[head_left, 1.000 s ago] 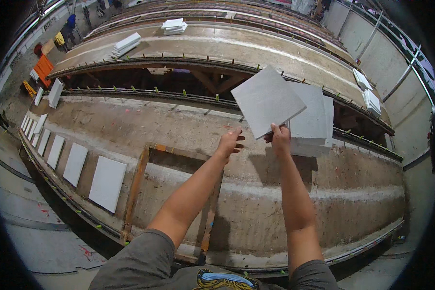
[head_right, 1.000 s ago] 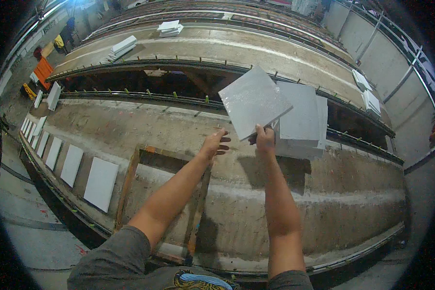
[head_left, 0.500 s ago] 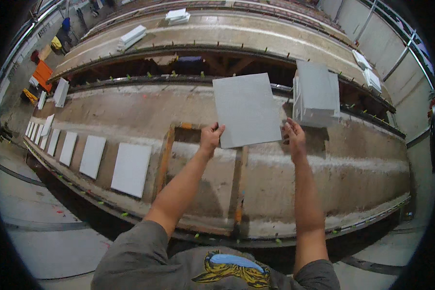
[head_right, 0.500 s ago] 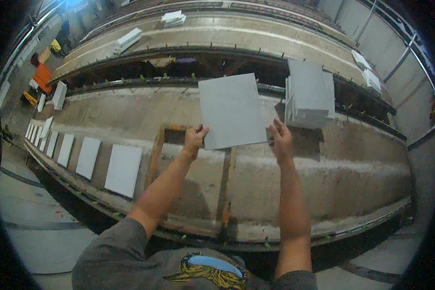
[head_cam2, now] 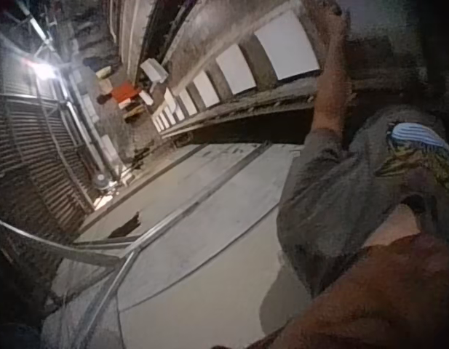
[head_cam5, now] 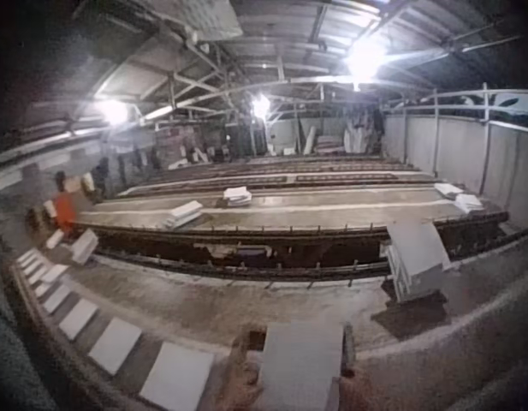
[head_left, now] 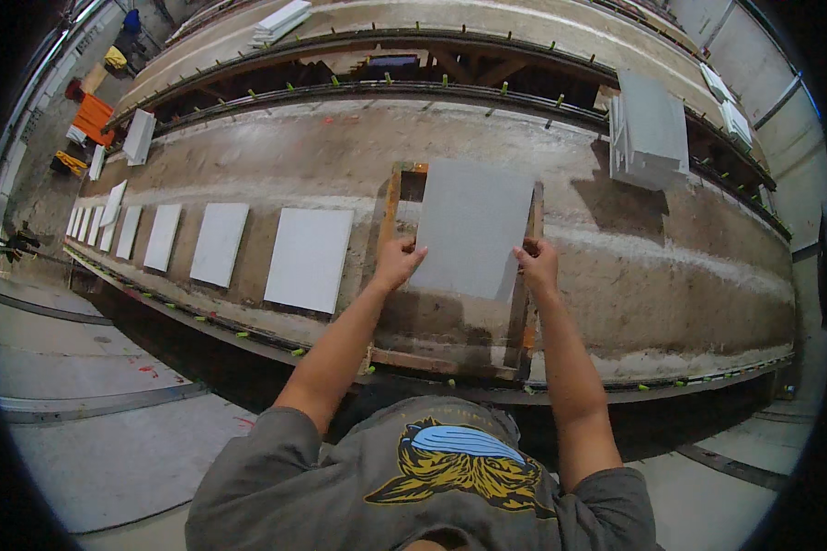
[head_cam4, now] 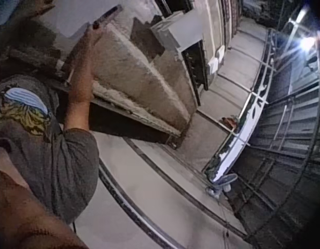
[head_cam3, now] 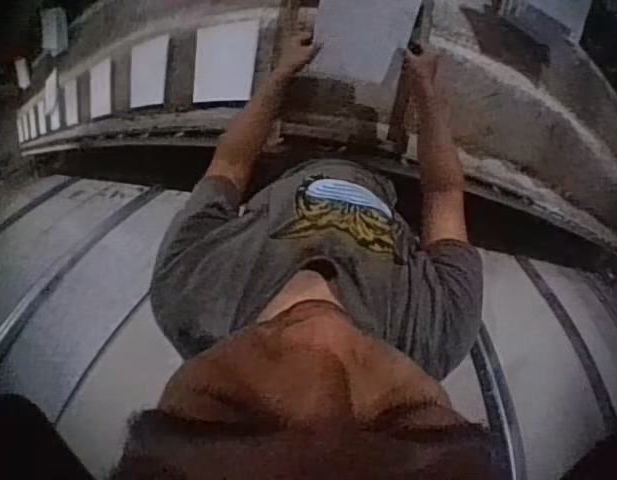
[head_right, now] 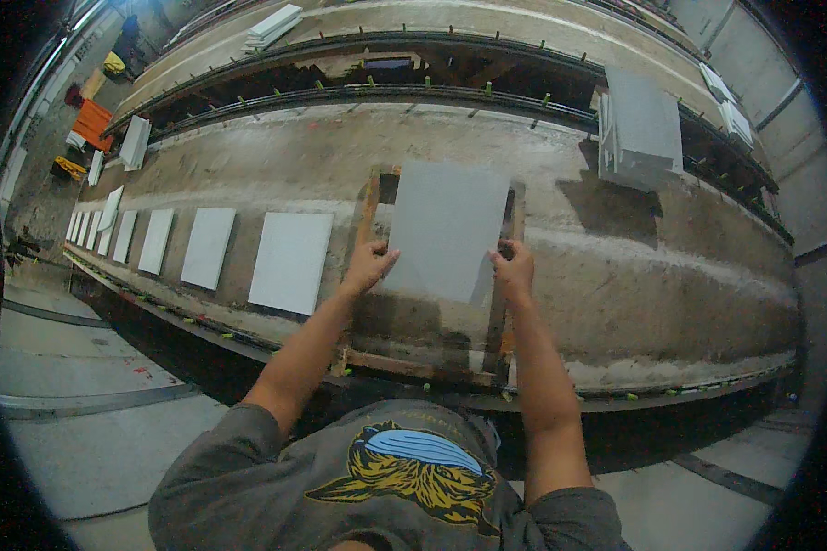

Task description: The person places white rectangular tiles one by one into a wooden frame on a conveyor belt. They pick tiles from a nearby stack, position them inside the frame, and then move the frame along the belt to the next station.

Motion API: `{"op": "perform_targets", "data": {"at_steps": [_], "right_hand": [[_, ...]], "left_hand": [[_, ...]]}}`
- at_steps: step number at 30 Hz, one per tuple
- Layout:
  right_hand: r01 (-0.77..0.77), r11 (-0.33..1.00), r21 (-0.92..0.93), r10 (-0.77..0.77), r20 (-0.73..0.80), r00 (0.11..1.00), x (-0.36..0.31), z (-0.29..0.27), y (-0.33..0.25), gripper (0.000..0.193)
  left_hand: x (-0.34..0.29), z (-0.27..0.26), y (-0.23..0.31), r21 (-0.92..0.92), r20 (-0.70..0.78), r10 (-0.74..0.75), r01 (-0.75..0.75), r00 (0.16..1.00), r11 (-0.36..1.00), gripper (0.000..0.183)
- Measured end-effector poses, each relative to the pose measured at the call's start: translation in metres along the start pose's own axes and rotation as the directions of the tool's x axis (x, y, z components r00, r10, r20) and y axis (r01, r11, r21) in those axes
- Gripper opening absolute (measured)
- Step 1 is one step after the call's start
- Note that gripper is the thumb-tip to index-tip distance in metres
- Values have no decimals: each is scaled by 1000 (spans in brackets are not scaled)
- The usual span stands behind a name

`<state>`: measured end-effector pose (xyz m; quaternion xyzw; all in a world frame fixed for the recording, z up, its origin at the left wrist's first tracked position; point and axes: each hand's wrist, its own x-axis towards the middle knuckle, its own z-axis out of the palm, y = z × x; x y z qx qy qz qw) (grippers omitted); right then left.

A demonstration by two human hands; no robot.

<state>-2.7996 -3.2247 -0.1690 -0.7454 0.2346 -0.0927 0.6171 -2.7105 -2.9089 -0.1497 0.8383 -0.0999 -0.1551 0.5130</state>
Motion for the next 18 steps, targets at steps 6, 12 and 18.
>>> {"op": "perform_targets", "data": {"at_steps": [6,12,18], "right_hand": [[-59,964,-259,50,-41,998,-28,26,41,30],[-99,907,-410,69,-87,994,-48,37,62,28],[-73,908,-412,49,-68,996,-51,41,79,28]], "left_hand": [[-44,13,-16,279,-228,-42,107,973,954,38],[-41,18,-55,468,-99,-55,95,994,879,33],[-48,24,-66,460,-92,-90,123,992,879,34]]}}
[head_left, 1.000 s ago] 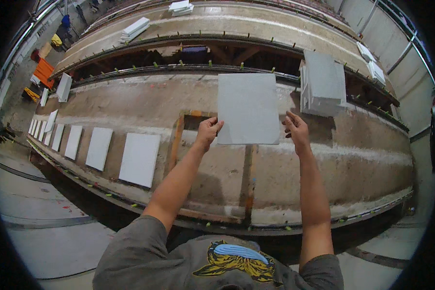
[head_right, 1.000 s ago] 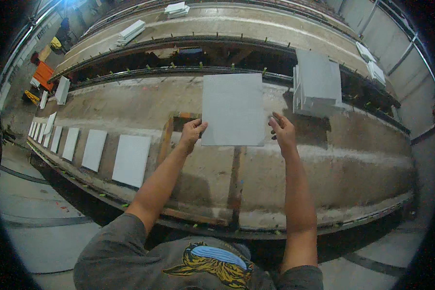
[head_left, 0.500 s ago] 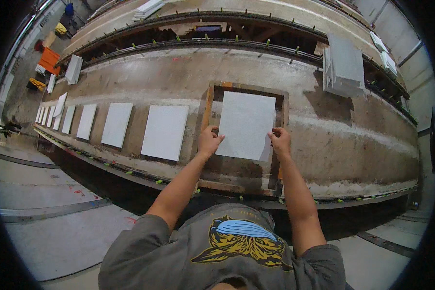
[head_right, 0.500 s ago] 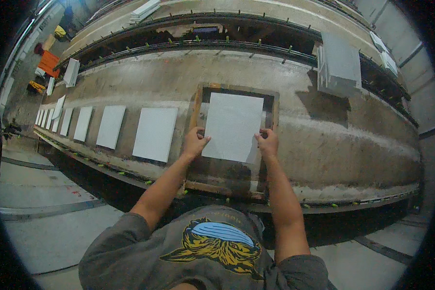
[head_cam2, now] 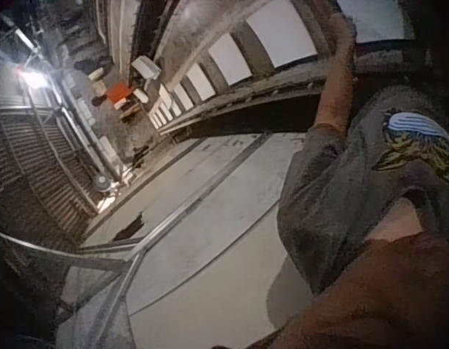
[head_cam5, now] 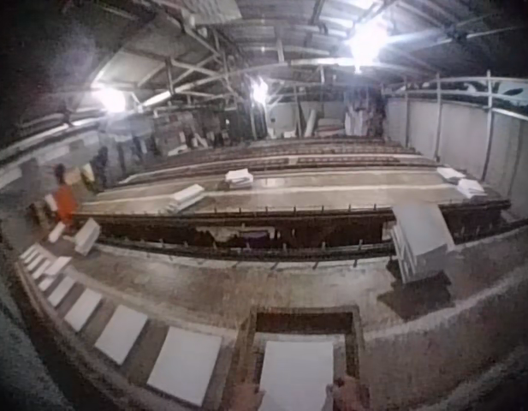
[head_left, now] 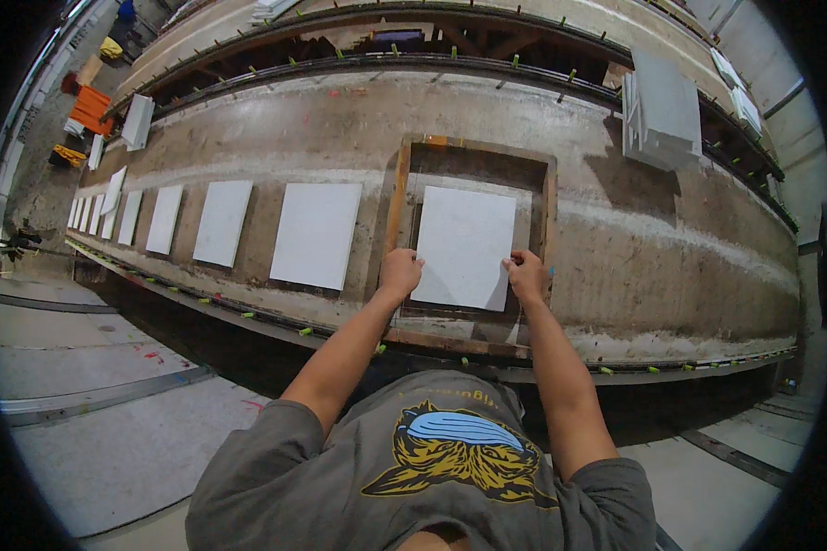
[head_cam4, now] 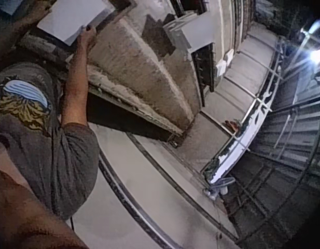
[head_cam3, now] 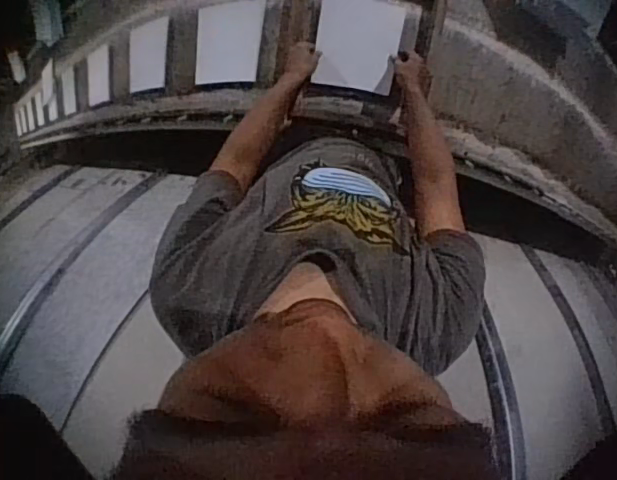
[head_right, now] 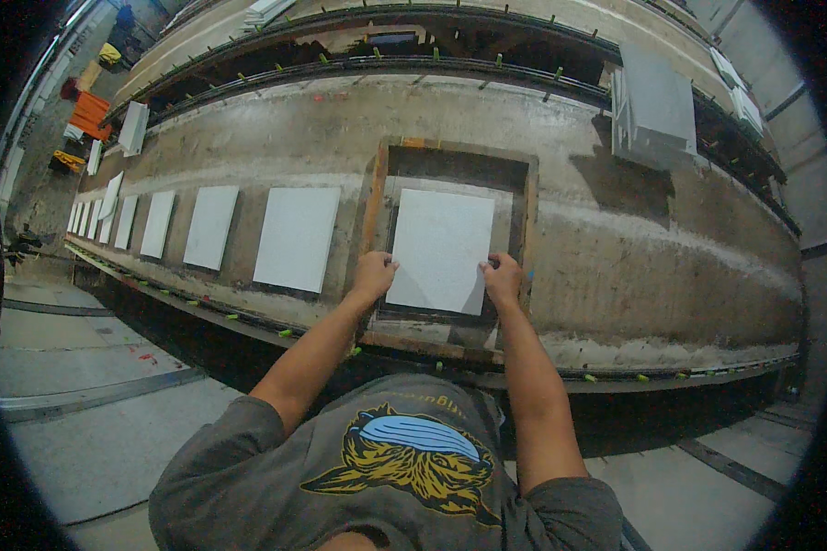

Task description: The person places white rectangular tiles one by one into a wooden frame on a conveyor belt. They pick tiles from a nearby stack, position them inside the frame, and then move the frame along the belt to the next station.

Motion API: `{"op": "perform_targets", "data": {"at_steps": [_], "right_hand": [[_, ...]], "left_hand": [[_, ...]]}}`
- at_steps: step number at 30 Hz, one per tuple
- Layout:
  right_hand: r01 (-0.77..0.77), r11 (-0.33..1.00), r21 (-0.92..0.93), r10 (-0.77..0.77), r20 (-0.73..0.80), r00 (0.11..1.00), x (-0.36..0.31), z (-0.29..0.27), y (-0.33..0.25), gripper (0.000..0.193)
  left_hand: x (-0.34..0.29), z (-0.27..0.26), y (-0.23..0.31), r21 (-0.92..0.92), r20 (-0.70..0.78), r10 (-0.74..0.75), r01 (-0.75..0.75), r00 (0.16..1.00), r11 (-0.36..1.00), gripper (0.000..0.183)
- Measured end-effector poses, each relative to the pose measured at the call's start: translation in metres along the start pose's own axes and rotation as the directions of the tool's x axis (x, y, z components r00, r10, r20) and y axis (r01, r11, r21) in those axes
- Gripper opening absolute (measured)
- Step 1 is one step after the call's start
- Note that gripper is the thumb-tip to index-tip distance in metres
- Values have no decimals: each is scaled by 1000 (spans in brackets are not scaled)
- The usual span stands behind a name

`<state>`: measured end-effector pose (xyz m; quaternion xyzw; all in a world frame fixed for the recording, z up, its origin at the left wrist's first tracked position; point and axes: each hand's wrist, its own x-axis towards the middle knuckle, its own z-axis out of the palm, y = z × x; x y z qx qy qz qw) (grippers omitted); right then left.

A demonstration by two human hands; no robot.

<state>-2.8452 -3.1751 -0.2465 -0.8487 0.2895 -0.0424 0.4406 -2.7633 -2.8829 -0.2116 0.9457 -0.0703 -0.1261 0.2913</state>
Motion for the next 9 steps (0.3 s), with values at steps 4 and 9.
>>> {"op": "perform_targets", "data": {"at_steps": [4,9], "right_hand": [[4,1000,-29,-3,4,1000,3,10,13,27],[31,999,-43,-31,-9,999,0,15,15,29]], "left_hand": [[-4,-7,6,32,54,-44,42,998,999,33],[-1,-3,4,116,86,-71,61,994,991,28]]}}
